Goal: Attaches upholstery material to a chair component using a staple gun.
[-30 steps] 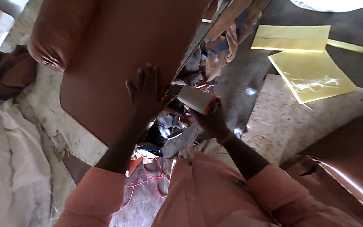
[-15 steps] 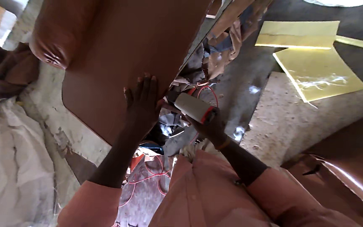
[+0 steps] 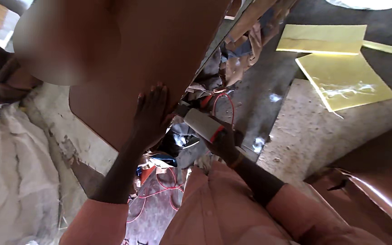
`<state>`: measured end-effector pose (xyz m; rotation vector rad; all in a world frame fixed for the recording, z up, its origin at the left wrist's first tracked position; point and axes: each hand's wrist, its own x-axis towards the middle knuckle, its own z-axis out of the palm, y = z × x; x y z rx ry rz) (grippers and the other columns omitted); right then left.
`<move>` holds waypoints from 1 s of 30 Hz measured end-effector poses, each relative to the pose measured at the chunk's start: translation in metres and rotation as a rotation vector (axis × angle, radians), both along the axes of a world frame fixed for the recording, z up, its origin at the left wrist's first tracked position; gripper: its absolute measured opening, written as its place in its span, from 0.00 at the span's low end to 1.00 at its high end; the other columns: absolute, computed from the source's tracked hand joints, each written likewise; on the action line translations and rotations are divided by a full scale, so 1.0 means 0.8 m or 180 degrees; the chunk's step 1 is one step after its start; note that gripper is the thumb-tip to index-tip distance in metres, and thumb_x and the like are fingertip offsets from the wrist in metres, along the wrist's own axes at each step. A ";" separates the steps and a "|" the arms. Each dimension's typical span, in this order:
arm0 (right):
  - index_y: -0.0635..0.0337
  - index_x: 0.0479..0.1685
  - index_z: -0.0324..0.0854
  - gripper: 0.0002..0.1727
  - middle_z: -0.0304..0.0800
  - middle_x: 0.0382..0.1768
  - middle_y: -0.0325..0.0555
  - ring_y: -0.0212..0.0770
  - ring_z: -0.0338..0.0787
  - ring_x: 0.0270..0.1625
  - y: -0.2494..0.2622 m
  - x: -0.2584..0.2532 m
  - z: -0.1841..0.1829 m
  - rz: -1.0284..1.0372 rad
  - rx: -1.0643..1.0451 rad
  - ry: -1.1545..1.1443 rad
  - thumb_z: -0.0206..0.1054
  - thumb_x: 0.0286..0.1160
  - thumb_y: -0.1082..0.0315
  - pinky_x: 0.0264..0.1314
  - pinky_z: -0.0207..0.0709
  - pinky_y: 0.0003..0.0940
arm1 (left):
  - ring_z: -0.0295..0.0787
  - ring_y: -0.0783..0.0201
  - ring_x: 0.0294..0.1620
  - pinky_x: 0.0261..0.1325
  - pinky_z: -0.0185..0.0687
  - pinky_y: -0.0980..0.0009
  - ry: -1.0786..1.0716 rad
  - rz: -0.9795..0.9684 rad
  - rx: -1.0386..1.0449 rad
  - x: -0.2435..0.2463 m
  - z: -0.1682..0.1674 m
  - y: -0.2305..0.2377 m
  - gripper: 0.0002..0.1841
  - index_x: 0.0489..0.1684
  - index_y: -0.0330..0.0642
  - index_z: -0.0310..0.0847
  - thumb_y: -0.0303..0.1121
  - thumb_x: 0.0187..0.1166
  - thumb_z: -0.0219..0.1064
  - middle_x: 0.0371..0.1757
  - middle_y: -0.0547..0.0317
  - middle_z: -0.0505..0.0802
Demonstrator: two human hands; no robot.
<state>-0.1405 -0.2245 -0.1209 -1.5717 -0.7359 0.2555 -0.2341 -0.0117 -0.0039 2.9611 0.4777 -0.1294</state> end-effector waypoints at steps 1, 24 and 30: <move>0.59 0.64 0.85 0.31 0.94 0.48 0.46 0.36 0.93 0.49 0.002 -0.002 0.000 -0.0013 -0.0047 -0.0042 0.75 0.51 0.68 0.55 0.86 0.40 | 0.36 0.57 0.98 0.96 0.25 0.46 0.0000 0.0028 -0.0007 -0.001 0.000 -0.001 0.41 0.97 0.44 0.39 0.58 0.90 0.45 0.98 0.55 0.49; 0.59 0.69 0.84 0.32 0.93 0.57 0.45 0.39 0.91 0.58 0.001 -0.037 -0.002 0.0768 -0.0365 0.0448 0.80 0.59 0.61 0.65 0.84 0.41 | 0.36 0.59 0.98 0.97 0.25 0.49 -0.0045 0.0165 -0.0150 -0.058 0.000 0.022 0.49 0.97 0.45 0.41 0.64 0.80 0.56 0.98 0.58 0.50; 0.61 0.65 0.86 0.25 0.94 0.50 0.45 0.38 0.91 0.54 0.011 -0.055 -0.008 0.0812 -0.0161 0.0565 0.74 0.66 0.62 0.63 0.83 0.42 | 0.38 0.59 0.98 0.97 0.27 0.51 -0.0075 0.0334 0.0213 -0.053 -0.007 0.004 0.44 0.97 0.43 0.43 0.55 0.82 0.55 0.97 0.56 0.51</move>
